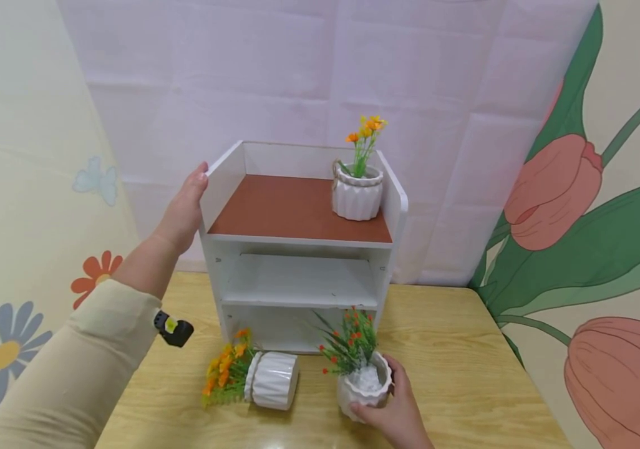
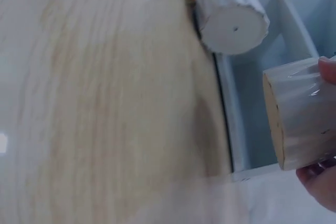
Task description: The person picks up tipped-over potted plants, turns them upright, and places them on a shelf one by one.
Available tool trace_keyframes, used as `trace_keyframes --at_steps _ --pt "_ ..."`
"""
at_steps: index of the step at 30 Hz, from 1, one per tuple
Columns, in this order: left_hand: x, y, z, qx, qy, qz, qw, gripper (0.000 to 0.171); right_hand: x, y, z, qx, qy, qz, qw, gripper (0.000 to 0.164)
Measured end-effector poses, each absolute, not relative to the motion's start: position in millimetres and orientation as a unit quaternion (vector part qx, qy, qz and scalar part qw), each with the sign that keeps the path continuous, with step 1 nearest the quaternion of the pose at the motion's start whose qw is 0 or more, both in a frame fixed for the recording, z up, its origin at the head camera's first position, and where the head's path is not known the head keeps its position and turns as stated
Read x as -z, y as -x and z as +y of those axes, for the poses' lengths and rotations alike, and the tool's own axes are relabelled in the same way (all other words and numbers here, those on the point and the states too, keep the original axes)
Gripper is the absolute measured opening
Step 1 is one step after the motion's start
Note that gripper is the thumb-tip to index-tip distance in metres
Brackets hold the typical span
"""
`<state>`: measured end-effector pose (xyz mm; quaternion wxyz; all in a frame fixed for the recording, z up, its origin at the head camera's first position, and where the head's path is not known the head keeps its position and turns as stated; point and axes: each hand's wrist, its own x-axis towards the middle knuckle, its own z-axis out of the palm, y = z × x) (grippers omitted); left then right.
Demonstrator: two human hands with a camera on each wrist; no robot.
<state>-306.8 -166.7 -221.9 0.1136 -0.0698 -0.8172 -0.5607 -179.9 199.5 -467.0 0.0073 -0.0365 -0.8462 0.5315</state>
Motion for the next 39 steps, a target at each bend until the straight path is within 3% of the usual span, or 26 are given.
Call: trace_keyframes --at_steps 10,39 --pt "221.1 305.7 -166.3 0.562 0.068 -0.817 0.112 0.06 442.2 167.9 189.3 -0.523 0.009 -0.851 0.051 0.099" --pt "220.2 305.2 -165.6 0.563 0.07 -0.816 0.112 0.059 361.1 164.2 171.2 -0.507 0.005 -0.86 0.061 0.103"
